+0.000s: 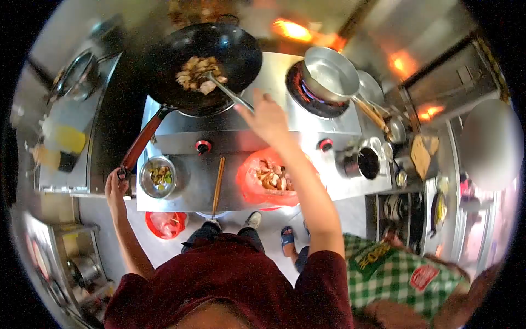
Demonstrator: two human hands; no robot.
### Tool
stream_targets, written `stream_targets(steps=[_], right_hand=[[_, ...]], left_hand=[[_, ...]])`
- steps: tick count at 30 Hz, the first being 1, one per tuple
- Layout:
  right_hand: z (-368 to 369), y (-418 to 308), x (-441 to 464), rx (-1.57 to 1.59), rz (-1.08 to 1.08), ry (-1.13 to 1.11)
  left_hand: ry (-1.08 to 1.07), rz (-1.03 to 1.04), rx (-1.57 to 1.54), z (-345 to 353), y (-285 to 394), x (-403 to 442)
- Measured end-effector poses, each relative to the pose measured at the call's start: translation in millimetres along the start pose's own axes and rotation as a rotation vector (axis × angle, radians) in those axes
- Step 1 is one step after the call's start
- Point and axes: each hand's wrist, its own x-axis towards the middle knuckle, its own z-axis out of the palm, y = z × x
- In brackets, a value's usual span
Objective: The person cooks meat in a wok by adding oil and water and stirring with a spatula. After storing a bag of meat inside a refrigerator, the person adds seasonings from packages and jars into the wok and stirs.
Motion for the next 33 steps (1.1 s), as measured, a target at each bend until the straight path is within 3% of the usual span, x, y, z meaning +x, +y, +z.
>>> stream_targets(steps=[3, 8, 12, 16, 18, 22, 28, 33], right_hand=[[15.9, -6.6, 14.6, -0.129, 0.006, -0.382], [-18.2, 23.5, 41.1, -0.237, -0.097, -0.274], [33.7, -13.6, 74.0, -0.215, -0.161, -0.148], [12.0, 3.7, 59.6, -0.321, -0.272, -0.321], [-32.9, 15.1, 38.8, -0.313, -0.287, -0.267], [-36.4, 8.2, 8.3, -0.514, -0.210, -0.251], [-65.2, -14.3, -12.0, -0.432, -0.181, -0.248], [-24.0, -18.6, -15.3, -0.421, -0.018, -0.304]], left_hand=[[0.070, -0.027, -0.049, 2.9, 0.9, -20.8], [0.212, -0.088, -0.046, -23.7, -12.2, -59.1], [0.262, -0.124, -0.047, -23.3, -15.7, -54.5], [0.164, -0.045, -0.028, -33.0, -8.6, -34.1], [0.188, -0.065, 0.004, -48.2, -12.1, -26.3], [0.222, -0.086, 0.017, -59.8, -24.9, -8.2], [0.065, -0.086, 0.043, -40.7, -16.5, 22.9], [0.012, -0.147, 0.056, -37.0, -31.7, 27.2]])
